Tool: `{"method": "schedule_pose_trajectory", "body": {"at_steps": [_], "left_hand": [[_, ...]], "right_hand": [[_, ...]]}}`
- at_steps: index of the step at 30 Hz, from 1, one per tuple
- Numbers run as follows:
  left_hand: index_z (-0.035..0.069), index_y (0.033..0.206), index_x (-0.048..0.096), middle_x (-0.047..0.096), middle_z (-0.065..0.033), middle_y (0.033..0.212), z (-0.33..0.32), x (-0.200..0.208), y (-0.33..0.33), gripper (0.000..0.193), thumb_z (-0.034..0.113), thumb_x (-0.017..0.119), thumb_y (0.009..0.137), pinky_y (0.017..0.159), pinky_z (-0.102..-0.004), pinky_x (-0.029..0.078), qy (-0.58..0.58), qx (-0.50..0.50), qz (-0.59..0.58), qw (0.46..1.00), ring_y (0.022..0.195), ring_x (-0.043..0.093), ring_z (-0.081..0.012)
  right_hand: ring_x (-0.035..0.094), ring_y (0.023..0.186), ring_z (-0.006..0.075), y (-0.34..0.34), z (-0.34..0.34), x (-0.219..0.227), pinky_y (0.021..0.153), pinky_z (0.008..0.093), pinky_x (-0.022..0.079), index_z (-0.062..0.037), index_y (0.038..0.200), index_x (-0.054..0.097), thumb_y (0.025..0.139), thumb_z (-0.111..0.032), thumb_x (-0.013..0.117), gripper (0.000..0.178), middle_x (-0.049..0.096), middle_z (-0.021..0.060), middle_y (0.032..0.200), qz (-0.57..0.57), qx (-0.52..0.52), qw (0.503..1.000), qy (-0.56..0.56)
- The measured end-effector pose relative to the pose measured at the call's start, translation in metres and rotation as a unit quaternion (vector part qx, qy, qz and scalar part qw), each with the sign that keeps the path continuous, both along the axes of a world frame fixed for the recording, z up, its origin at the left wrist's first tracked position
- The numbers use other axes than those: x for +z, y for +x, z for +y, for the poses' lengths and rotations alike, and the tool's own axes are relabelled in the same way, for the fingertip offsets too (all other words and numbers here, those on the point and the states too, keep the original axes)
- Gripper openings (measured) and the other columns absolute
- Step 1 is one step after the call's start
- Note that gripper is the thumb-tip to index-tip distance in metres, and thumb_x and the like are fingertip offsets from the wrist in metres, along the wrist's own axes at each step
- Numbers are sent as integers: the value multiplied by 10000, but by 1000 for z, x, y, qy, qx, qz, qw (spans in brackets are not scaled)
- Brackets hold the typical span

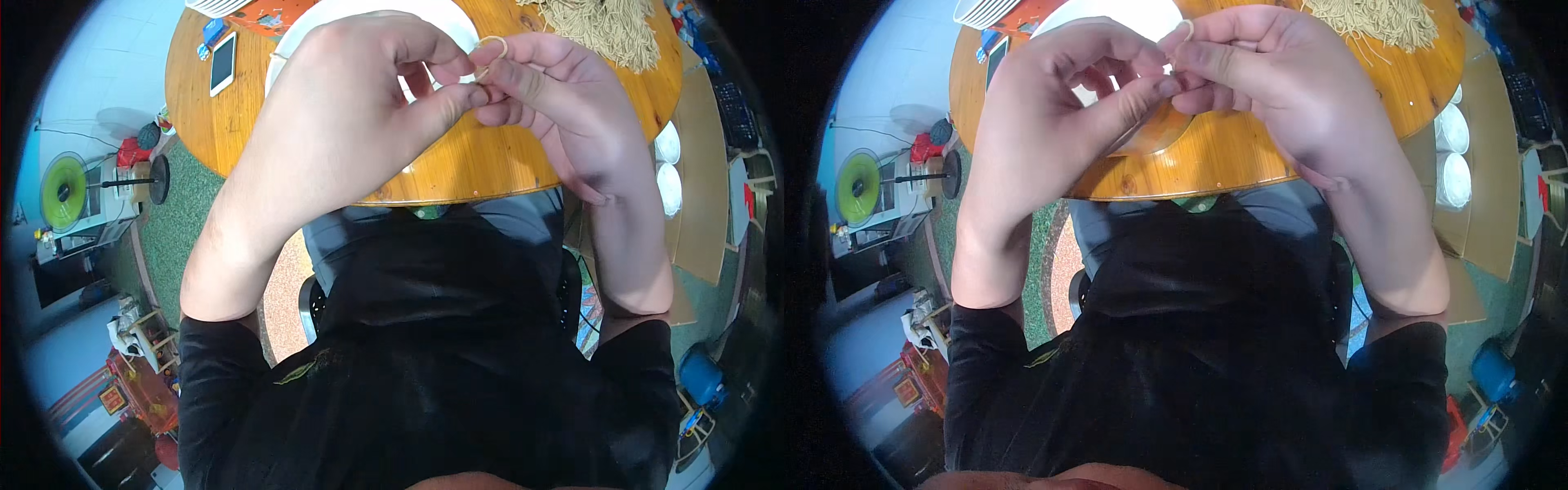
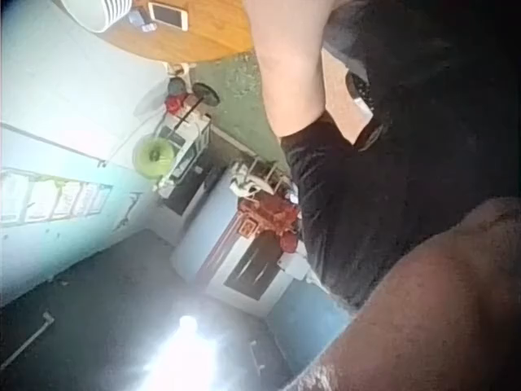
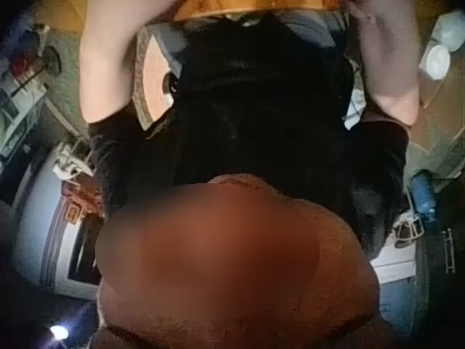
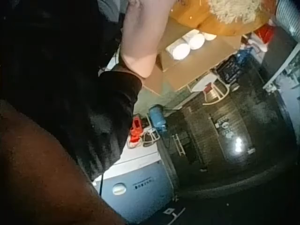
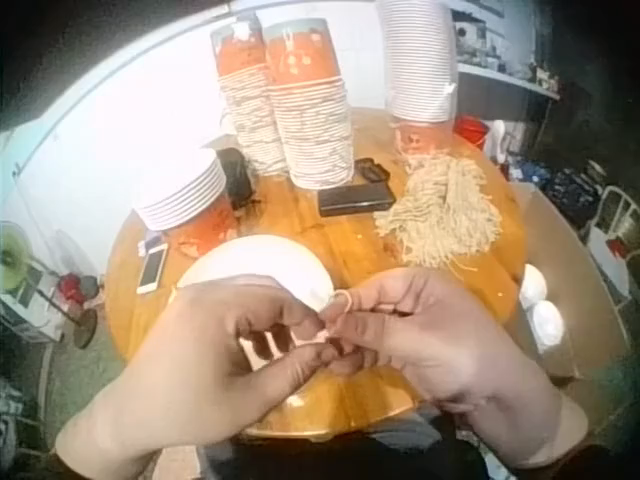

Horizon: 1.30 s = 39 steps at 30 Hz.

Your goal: Threading rubber bands through small paper tags and attaching them to plastic bowls as part of a manufacturing workflow.

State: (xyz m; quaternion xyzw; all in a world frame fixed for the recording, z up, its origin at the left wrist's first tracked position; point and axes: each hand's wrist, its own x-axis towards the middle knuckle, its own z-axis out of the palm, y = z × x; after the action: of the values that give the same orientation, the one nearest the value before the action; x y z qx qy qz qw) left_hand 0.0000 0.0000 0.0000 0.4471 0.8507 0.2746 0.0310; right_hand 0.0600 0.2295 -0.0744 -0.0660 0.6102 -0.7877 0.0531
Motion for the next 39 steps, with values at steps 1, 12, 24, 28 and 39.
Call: {"method": "schedule_pose_trajectory", "body": {"at_steps": [1,12,24,28,39], "left_hand": [[76,1113,794,799,-50,974,2,-1,1,161,180,793,991,875,-262,619,27,24,-66,997,934,771,-151],[9,1093,762,782,-68,972,0,-25,-20,134,98,755,992,829,-266,605,143,29,-204,968,902,755,-138],[-38,1036,709,739,-52,964,5,-19,-20,28,-21,696,1018,783,-235,572,273,22,-369,888,864,691,-94],[-50,1062,713,747,-67,976,7,-22,-23,60,-5,700,1024,802,-243,583,330,-195,-287,878,894,708,-107],[-52,1054,707,731,-60,969,-1,-14,-9,57,-12,715,1015,819,-250,585,255,-11,-407,877,904,706,-115]], "right_hand": [[767,999,190,1,-1,-3,890,319,641,-3,1304,717,1078,-148,652,276,775,121,1132,8,-12,1000,-22],[766,956,172,6,-19,-11,886,313,644,7,1283,723,1076,-154,658,270,778,115,1084,22,-52,996,-75],[749,932,147,3,-15,-9,873,289,636,-3,1227,719,1084,-164,652,225,756,82,1046,-2,-9,991,-132],[749,933,152,6,-13,-9,866,292,636,-3,1238,711,1082,-164,654,231,754,83,1046,29,-19,995,-89],[744,966,149,6,-19,-19,859,292,642,10,1249,700,1078,-120,631,226,749,92,1063,60,-60,989,-123]]}}
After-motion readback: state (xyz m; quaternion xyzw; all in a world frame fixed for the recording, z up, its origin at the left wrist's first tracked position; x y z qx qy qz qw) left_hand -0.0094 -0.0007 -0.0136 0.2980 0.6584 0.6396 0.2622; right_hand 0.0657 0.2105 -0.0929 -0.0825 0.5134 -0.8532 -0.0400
